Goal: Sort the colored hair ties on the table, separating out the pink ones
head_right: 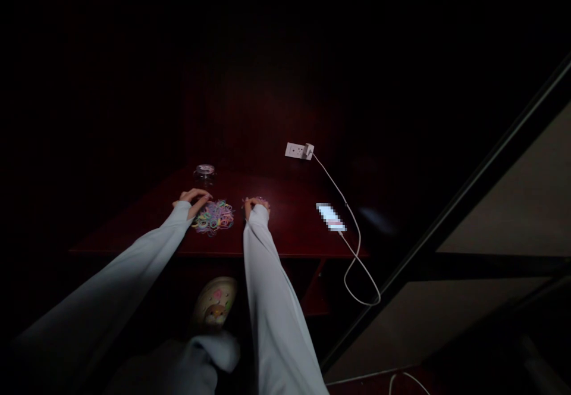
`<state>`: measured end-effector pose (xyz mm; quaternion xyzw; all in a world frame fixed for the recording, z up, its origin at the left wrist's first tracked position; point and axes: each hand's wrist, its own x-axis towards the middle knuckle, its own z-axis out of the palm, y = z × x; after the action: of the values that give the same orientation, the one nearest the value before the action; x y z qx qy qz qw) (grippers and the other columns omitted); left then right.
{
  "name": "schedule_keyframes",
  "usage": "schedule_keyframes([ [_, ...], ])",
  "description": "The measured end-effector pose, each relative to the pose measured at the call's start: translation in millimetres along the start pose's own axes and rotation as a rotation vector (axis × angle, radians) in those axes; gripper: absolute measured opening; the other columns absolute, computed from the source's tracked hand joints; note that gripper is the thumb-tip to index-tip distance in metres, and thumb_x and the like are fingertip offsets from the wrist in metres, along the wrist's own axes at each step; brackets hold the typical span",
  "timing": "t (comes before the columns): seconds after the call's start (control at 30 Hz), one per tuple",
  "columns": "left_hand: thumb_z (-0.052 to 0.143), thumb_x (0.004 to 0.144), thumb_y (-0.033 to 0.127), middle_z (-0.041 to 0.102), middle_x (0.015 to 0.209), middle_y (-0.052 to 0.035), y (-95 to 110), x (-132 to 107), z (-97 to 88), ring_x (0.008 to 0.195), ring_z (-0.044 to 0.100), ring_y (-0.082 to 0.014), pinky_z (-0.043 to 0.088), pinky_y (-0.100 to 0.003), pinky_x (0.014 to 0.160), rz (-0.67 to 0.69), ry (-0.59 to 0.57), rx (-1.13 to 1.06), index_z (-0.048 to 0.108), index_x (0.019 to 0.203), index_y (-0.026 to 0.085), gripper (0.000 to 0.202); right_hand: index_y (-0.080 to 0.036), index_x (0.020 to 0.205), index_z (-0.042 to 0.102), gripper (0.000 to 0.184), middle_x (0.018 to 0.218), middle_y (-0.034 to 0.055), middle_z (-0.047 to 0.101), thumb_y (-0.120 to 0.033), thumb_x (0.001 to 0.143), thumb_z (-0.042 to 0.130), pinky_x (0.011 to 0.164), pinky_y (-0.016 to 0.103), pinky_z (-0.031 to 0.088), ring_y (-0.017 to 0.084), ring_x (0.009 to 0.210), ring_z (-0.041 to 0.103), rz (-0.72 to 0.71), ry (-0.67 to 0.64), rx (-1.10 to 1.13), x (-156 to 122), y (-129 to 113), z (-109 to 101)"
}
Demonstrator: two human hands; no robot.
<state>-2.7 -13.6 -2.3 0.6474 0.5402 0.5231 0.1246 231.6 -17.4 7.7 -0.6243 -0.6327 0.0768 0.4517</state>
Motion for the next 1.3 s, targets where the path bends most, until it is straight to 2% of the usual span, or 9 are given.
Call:
schedule_keyframes([
  [0.1, 0.065, 0.098, 0.032, 0.082, 0.112, -0.0016, 1.8, 1.2, -7.6, 0.112, 0.064, -0.0288, 0.037, -0.048, 0.112, -0.08, 0.109, -0.029, 0.078, 0.092, 0.028, 0.015, -0.024, 0.083, 0.076, 0.038, 0.11, 0.0046, 0.081, -0.04, 0.107, 0.053, 0.105, 0.039, 0.043, 0.026, 0.115, 0.061, 0.161, 0.03, -0.086, 13.7, 11.4, -16.5],
  [0.33, 0.06, 0.103, 0.027, 0.08, 0.112, -0.0028, 23.1, -3.3, -9.2, 0.114, 0.066, -0.0296, 0.036, -0.052, 0.115, -0.131, 0.113, -0.029, 0.077, 0.09, 0.027, 0.021, -0.025, 0.086, 0.082, 0.044, 0.102, 0.01, 0.083, -0.05, 0.109, 0.055, 0.113, 0.045, 0.04, 0.032, 0.125, 0.062, 0.153, -0.101, -0.196, 21.0, 16.7, -28.9],
  [0.53, 0.041, 0.108, 0.026, 0.079, 0.111, -0.0089, 39.3, -9.9, -13.5, 0.115, 0.066, -0.0332, 0.04, -0.056, 0.113, -0.176, 0.258, -0.065, 0.075, 0.09, 0.024, 0.038, -0.024, 0.084, 0.077, 0.04, 0.096, 0.0046, 0.079, -0.043, 0.11, 0.053, 0.1, 0.032, 0.047, 0.021, 0.1, 0.067, -0.152, -0.161, -0.104, -3.6, 3.5, -18.1],
  [0.7, 0.05, 0.104, 0.026, 0.078, 0.111, -0.0124, 40.8, -13.3, -14.9, 0.115, 0.066, -0.036, 0.039, -0.06, 0.111, -0.145, 0.194, 0.055, 0.075, 0.093, 0.022, 0.028, -0.027, 0.1, 0.076, 0.013, 0.102, 0.0012, 0.075, -0.038, 0.103, 0.069, 0.098, 0.03, 0.048, 0.02, 0.102, 0.064, -0.336, -0.318, -0.049, -21.8, -19.6, -3.9],
  [0.8, 0.059, 0.1, 0.027, 0.077, 0.116, -0.0069, 40.1, -14.1, -12.7, 0.119, 0.064, -0.0337, 0.04, -0.053, 0.112, -0.147, 0.091, 0.116, 0.076, 0.096, 0.026, 0.017, -0.026, 0.105, 0.075, 0.015, 0.107, 0.0025, 0.076, -0.033, 0.105, 0.062, 0.103, 0.031, 0.047, 0.021, 0.108, 0.064, -0.244, -0.271, 0.0, -19.8, -24.5, -1.5],
  [0.93, 0.065, 0.096, 0.027, 0.077, 0.122, -0.0023, 36.7, -13.6, -10.3, 0.124, 0.06, -0.032, 0.039, -0.048, 0.113, -0.126, -0.057, 0.119, 0.077, 0.097, 0.03, 0.012, -0.025, 0.099, 0.074, 0.023, 0.115, 0.0048, 0.079, -0.027, 0.106, 0.052, 0.11, 0.038, 0.044, 0.023, 0.113, 0.064, 0.04, -0.107, -0.004, -5.3, -14.5, -13.8],
  [1.07, 0.065, 0.095, 0.026, 0.079, 0.117, -0.0033, 33.3, -11.8, -8.8, 0.12, 0.06, -0.0318, 0.036, -0.05, 0.113, -0.11, -0.046, 0.081, 0.077, 0.094, 0.029, 0.013, -0.025, 0.101, 0.074, 0.036, 0.105, 0.0071, 0.08, -0.036, 0.111, 0.042, 0.112, 0.041, 0.043, 0.027, 0.118, 0.063, 0.238, 0.027, -0.023, 7.4, 0.5, -28.1],
  [1.2, 0.067, 0.093, 0.026, 0.08, 0.113, -0.004, 32.2, -9.9, -6.4, 0.117, 0.06, -0.0323, 0.035, -0.049, 0.11, -0.12, -0.024, 0.052, 0.077, 0.089, 0.028, 0.011, -0.027, 0.1, 0.077, 0.051, 0.094, 0.0031, 0.08, -0.042, 0.115, 0.031, 0.113, 0.036, 0.045, 0.024, 0.117, 0.064, 0.133, -0.115, 0.054, 7.5, 5.8, -24.6],
  [1.3, 0.068, 0.093, 0.025, 0.08, 0.112, -0.0035, 32.7, -9.5, -5.5, 0.118, 0.059, -0.0324, 0.035, -0.047, 0.108, -0.122, -0.025, 0.045, 0.076, 0.089, 0.029, 0.01, -0.03, 0.11, 0.08, 0.04, 0.115, 0.0048, 0.077, -0.048, 0.113, 0.044, 0.115, 0.039, 0.046, 0.025, 0.121, 0.062, 0.076, -0.187, -0.032, 1.3, 4.0, -19.0],
])
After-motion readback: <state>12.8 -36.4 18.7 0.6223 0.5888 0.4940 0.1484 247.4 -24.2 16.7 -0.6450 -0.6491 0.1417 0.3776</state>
